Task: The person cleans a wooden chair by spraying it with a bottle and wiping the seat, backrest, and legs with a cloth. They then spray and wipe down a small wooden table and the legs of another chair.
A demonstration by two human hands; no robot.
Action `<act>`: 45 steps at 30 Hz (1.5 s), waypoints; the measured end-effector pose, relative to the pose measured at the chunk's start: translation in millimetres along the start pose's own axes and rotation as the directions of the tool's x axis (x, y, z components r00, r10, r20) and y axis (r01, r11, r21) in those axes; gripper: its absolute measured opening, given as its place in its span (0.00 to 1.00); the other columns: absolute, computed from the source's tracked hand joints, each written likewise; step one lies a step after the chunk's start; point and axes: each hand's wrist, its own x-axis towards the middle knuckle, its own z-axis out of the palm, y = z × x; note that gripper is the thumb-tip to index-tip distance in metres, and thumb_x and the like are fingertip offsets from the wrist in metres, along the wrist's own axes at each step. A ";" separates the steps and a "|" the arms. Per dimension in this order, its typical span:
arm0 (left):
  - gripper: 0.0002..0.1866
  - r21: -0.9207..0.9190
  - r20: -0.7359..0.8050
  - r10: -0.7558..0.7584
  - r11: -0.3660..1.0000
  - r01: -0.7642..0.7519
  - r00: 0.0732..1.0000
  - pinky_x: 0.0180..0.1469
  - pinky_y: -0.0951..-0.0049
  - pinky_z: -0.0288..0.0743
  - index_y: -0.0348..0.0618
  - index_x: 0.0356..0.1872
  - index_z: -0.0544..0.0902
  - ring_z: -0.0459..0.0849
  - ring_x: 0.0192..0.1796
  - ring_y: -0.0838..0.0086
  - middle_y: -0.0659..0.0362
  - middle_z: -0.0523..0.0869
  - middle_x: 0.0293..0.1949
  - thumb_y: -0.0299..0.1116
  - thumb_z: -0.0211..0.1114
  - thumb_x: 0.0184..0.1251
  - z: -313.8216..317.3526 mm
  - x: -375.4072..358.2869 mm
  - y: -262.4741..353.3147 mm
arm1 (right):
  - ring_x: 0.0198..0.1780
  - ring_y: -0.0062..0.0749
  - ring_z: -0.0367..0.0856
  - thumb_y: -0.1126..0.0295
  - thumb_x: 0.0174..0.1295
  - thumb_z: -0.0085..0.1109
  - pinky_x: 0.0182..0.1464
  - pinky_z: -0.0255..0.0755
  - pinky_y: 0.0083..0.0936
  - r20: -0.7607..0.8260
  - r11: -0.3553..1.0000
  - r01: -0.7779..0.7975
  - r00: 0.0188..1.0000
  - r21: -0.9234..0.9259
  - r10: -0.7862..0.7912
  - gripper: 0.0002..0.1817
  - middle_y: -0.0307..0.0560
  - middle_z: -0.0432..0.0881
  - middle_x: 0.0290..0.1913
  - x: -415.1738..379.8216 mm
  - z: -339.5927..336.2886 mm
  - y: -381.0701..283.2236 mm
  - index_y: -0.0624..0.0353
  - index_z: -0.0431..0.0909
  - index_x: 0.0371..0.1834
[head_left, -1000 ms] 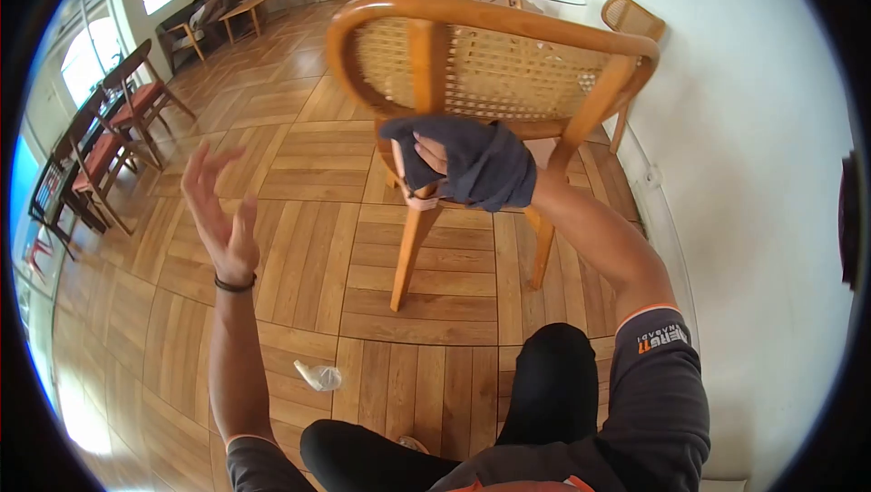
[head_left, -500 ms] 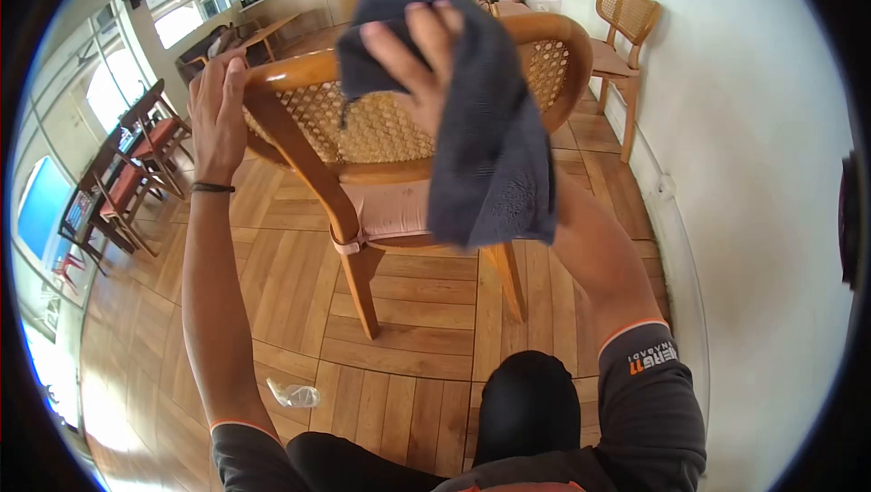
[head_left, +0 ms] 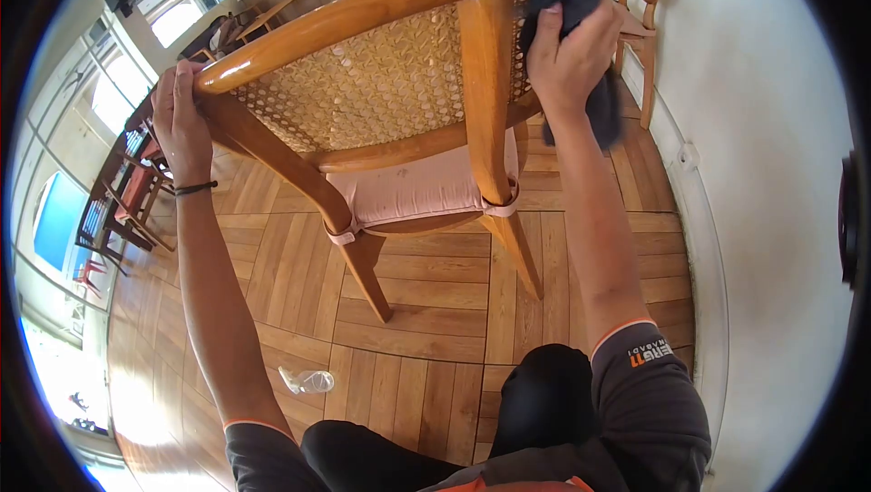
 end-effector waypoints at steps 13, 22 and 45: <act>0.20 -0.150 -0.073 -0.047 0.988 0.036 0.996 0.52 0.72 0.68 0.36 0.39 0.84 0.76 0.42 0.71 0.56 0.83 0.35 0.46 0.56 0.77 5.5 -1.2 -3.8 | 0.37 0.43 0.80 0.53 0.80 0.37 0.43 0.75 0.36 0.409 0.559 -0.808 0.454 -0.187 0.792 0.27 0.56 0.81 0.37 -114.3 -73.1 -15.7 0.70 0.76 0.42; 0.16 -0.020 -0.076 0.199 0.979 -0.201 0.977 0.62 0.76 0.68 0.37 0.50 0.83 0.79 0.53 0.76 0.58 0.84 0.47 0.37 0.51 0.80 6.8 -1.0 -38.0 | 0.59 0.59 0.71 0.63 0.68 0.56 0.60 0.69 0.45 0.244 0.922 0.363 0.890 0.133 -0.386 0.22 0.65 0.67 0.65 7.6 -32.9 -58.0 0.63 0.74 0.61; 0.26 0.080 -0.193 0.271 0.962 -0.260 0.943 0.71 0.67 0.65 0.46 0.70 0.73 0.72 0.70 0.67 0.53 0.75 0.68 0.51 0.50 0.80 13.8 -0.5 -54.3 | 0.75 0.70 0.53 0.67 0.70 0.51 0.73 0.54 0.55 0.267 0.950 0.302 0.911 0.082 -0.313 0.27 0.71 0.53 0.76 -63.7 -12.0 -65.5 0.61 0.67 0.72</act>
